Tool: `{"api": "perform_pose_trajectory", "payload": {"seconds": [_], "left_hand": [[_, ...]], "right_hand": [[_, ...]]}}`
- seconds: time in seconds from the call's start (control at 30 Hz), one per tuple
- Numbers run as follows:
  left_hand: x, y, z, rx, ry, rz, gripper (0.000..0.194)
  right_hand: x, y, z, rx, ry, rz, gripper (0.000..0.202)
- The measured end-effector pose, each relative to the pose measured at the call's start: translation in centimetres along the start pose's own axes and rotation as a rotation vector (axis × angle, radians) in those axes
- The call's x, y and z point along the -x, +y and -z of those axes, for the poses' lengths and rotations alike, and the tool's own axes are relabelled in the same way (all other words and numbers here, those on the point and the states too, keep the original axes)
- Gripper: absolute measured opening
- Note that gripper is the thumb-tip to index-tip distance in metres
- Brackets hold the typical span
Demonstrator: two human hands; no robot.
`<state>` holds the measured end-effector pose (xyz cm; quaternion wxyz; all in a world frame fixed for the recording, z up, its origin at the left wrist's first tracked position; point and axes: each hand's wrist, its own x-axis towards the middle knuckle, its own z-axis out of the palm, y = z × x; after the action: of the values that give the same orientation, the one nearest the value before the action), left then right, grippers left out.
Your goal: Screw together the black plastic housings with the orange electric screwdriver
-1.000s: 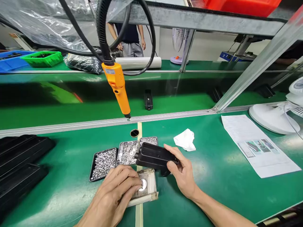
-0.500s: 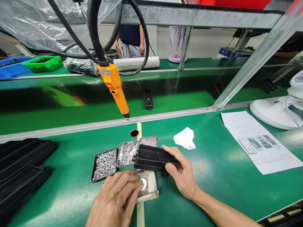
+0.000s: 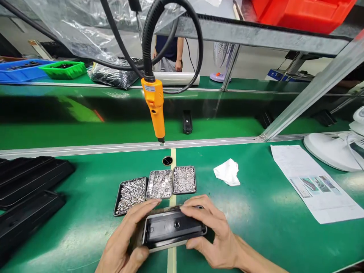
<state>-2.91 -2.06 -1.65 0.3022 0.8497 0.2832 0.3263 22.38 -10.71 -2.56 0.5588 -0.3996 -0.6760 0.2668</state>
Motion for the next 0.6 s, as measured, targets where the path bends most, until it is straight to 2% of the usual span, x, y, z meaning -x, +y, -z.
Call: {"api": "perform_pose_trajectory", "payload": {"seconds": [0.1, 0.3, 0.4, 0.6], "left_hand": [[-0.2, 0.4, -0.5, -0.017, -0.004, -0.041, 0.065], [-0.6, 0.0, -0.8, -0.185, -0.039, -0.178, 0.06], [-0.7, -0.4, -0.8, -0.231, -0.059, -0.199, 0.061], [-0.4, 0.0, -1.0, -0.223, -0.051, -0.198, 0.064]], "right_hand": [[-0.1, -0.2, 0.1, 0.109, -0.085, 0.014, 0.055], [0.4, -0.3, 1.2, 0.261, -0.183, -0.02, 0.054], [0.4, -0.2, 1.8, 0.275, -0.243, -0.066, 0.056], [0.4, 0.0, 1.9, 0.25, -0.264, -0.081, 0.061]]}}
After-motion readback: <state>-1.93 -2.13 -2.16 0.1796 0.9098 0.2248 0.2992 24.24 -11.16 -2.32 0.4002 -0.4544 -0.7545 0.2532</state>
